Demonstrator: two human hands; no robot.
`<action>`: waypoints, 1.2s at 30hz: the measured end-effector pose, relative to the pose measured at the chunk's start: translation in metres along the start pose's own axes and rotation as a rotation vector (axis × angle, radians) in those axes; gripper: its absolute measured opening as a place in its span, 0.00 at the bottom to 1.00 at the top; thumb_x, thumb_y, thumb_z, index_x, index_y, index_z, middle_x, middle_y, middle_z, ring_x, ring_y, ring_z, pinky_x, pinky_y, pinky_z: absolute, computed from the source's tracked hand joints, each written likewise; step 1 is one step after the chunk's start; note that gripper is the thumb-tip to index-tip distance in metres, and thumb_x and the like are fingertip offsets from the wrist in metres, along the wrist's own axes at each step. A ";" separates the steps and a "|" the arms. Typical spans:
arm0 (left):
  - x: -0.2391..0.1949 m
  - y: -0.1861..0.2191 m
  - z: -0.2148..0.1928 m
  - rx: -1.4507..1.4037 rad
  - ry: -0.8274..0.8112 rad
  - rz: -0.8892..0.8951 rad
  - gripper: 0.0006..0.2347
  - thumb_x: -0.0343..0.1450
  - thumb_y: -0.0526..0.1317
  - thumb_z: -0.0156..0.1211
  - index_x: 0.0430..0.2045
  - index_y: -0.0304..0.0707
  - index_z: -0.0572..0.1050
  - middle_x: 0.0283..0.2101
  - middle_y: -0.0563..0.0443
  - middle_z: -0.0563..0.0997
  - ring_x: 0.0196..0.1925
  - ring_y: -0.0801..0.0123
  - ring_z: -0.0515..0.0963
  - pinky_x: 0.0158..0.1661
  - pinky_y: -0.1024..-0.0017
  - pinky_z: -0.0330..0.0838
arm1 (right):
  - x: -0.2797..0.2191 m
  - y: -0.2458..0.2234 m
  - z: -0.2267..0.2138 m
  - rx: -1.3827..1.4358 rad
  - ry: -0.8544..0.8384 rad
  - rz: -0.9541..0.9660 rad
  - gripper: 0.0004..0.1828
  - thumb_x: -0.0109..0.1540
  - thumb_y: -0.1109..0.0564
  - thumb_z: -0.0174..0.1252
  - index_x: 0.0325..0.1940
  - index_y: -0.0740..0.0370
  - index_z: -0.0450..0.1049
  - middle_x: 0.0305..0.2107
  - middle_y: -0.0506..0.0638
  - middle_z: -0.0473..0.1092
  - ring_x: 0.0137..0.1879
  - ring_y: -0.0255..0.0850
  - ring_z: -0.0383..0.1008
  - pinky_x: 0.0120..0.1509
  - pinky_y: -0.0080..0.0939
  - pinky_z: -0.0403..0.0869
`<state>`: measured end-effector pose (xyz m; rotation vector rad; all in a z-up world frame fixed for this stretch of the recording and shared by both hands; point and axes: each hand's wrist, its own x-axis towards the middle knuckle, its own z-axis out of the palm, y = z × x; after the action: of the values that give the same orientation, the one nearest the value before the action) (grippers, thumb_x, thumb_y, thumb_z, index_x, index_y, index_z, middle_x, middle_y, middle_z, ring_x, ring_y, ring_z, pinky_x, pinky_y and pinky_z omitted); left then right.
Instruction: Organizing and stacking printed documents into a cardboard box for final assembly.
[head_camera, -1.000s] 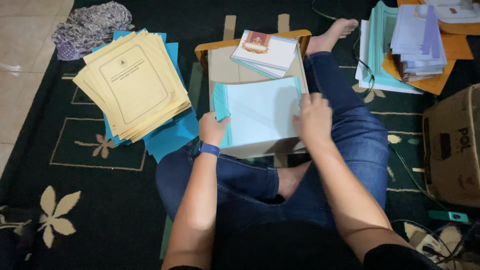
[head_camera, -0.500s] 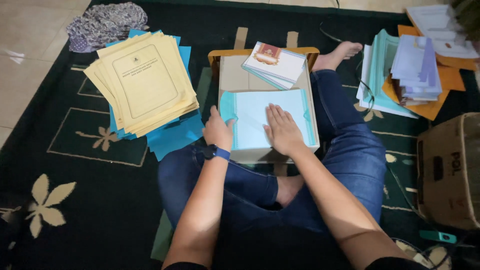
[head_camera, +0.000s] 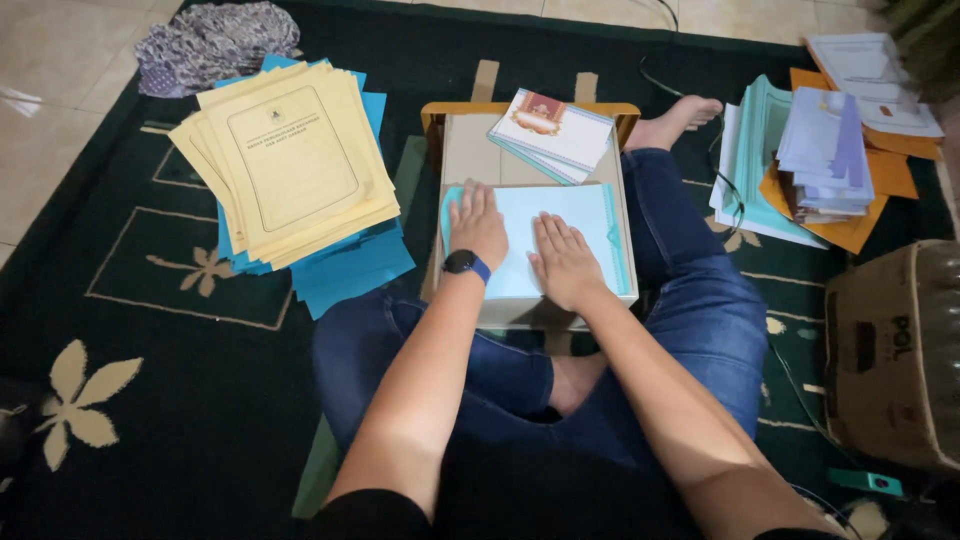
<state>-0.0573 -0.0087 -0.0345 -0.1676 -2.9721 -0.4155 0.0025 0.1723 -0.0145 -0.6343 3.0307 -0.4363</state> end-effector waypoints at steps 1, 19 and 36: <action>0.005 -0.003 -0.007 0.021 -0.028 -0.026 0.24 0.76 0.42 0.43 0.68 0.31 0.58 0.75 0.40 0.54 0.78 0.51 0.47 0.72 0.52 0.38 | 0.001 0.000 0.000 0.001 -0.016 -0.001 0.36 0.71 0.43 0.33 0.79 0.65 0.45 0.76 0.58 0.45 0.81 0.51 0.42 0.80 0.52 0.44; -0.048 0.003 -0.018 0.037 -0.076 0.037 0.27 0.75 0.47 0.42 0.71 0.36 0.54 0.76 0.38 0.49 0.79 0.52 0.45 0.72 0.50 0.32 | 0.062 0.010 0.016 -0.006 -0.091 0.066 0.39 0.70 0.42 0.31 0.79 0.67 0.40 0.77 0.60 0.38 0.82 0.50 0.35 0.81 0.49 0.39; -0.038 0.009 -0.014 0.071 -0.030 -0.053 0.32 0.75 0.51 0.41 0.71 0.26 0.49 0.77 0.32 0.45 0.78 0.44 0.40 0.72 0.50 0.30 | 0.028 0.000 0.006 -0.057 -0.150 0.103 0.38 0.71 0.41 0.28 0.80 0.65 0.37 0.78 0.57 0.36 0.83 0.47 0.34 0.82 0.47 0.38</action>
<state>-0.0176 -0.0072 -0.0247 -0.0878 -3.0214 -0.3152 -0.0226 0.1591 -0.0191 -0.4867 2.9245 -0.2867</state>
